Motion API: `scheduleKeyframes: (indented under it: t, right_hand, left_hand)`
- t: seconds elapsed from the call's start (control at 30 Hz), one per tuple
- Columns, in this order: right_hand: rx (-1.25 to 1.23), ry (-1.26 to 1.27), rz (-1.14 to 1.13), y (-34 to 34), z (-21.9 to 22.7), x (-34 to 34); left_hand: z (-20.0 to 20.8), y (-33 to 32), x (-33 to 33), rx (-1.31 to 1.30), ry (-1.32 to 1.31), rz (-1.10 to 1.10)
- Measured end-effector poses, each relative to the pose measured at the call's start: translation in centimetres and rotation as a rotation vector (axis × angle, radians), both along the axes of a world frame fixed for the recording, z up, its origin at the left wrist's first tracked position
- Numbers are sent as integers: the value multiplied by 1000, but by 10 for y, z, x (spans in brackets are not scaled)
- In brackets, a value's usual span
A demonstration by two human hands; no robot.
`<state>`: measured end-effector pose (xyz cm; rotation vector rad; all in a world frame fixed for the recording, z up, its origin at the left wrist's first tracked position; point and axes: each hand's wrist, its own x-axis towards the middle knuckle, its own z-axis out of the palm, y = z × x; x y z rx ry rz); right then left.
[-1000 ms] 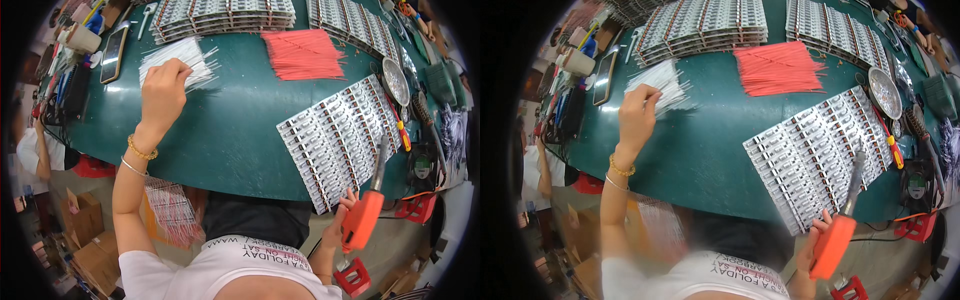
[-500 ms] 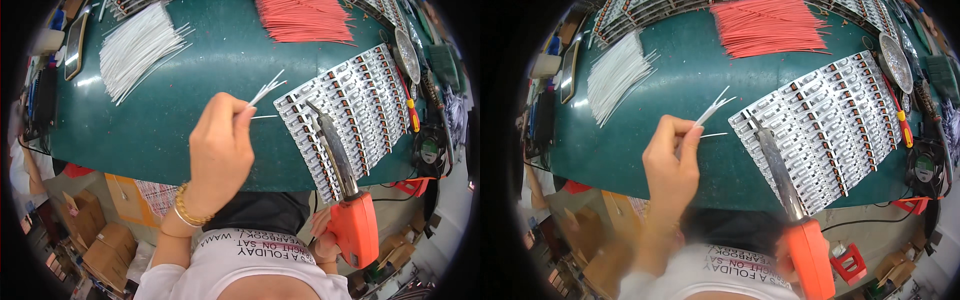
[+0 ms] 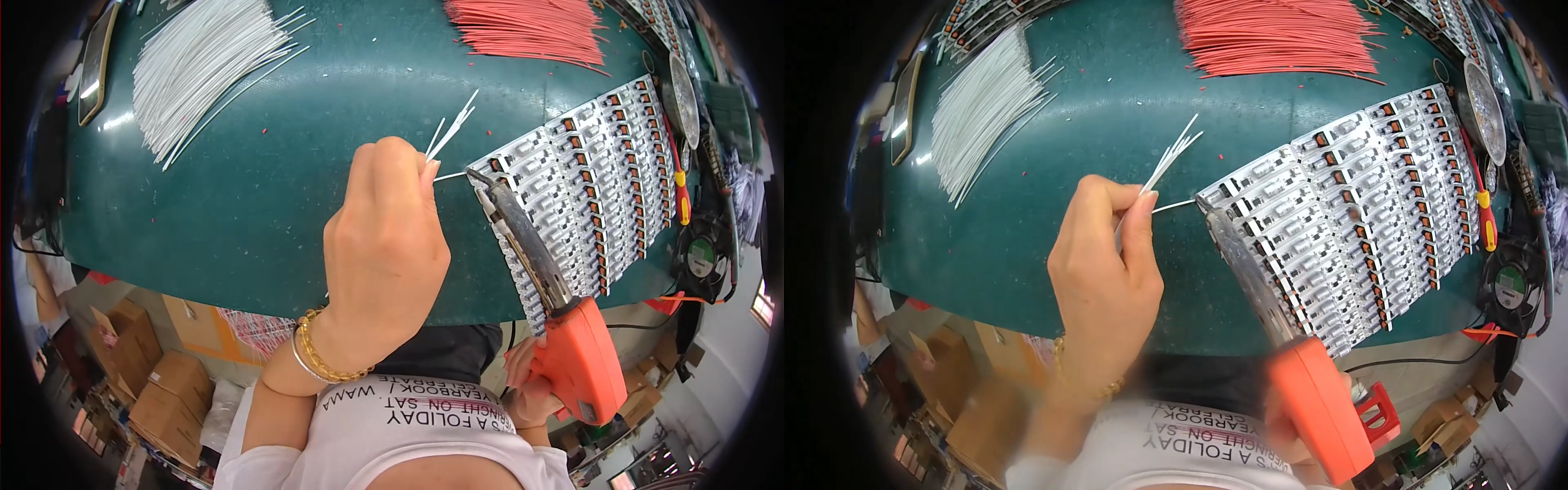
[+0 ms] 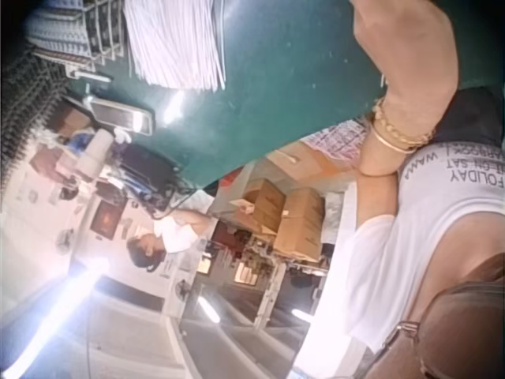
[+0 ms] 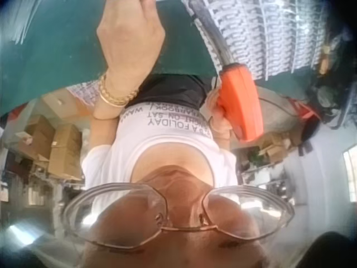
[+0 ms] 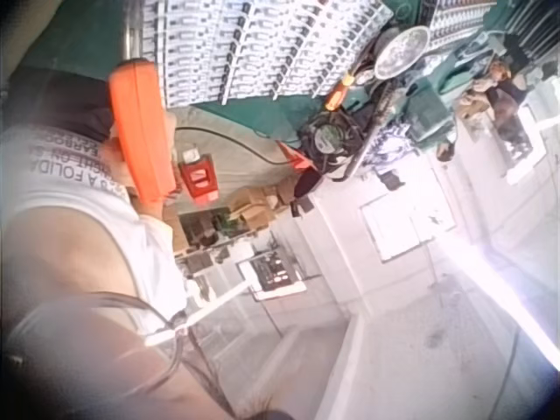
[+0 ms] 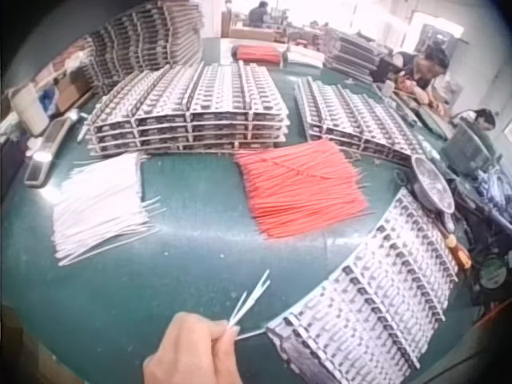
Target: The person uses a soldering iron to attach red and white wires to a grid of electronic components on a circuit board. They repeatedly pick up individual wires, place them into the board's slots, and apply the soldering iron to secure them. The process involves alternating between red and white wires across the board's surface.
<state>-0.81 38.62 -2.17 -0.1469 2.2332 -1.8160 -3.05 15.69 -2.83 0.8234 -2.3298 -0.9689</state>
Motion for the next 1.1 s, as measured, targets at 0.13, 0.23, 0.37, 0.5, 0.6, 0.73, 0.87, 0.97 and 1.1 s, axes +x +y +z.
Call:
scheduleKeyframes:
  t: [0.13, 0.23, 0.37, 0.5, 0.6, 0.73, 0.87, 0.97, 1.1]
  right_hand:
    - [-44, 34, -19, -8, -1, 0]
    - [-145, 97, 83, 9, -10, -1]
    - [-121, 57, 138, 0, 1, -10]
    - [-180, 152, 202, 10, -12, -8]
    - [-215, 132, 296, 21, -9, -14]
    - [-184, -5, 371, 27, 6, -21]
    - [-185, 32, 234, 25, -1, -11]
    - [-169, 46, 135, 41, -17, -1]
    - [-157, 28, 98, 66, -24, 6]
  left_hand:
    - [-3, 0, 0, -42, 7, -39]
    - [-5, -2, 1, -83, 14, -90]
    - [-6, -2, 1, -107, 18, -90]
    - [-4, -1, 0, -90, 8, -56]
    - [-3, -2, 2, -148, 64, -26]
    - [9, -16, 20, -192, 133, 38]
    - [5, -11, 36, -45, 100, -85]
    - [1, -16, 38, -74, 68, 10]
    - [6, -55, 49, -157, 158, 292]
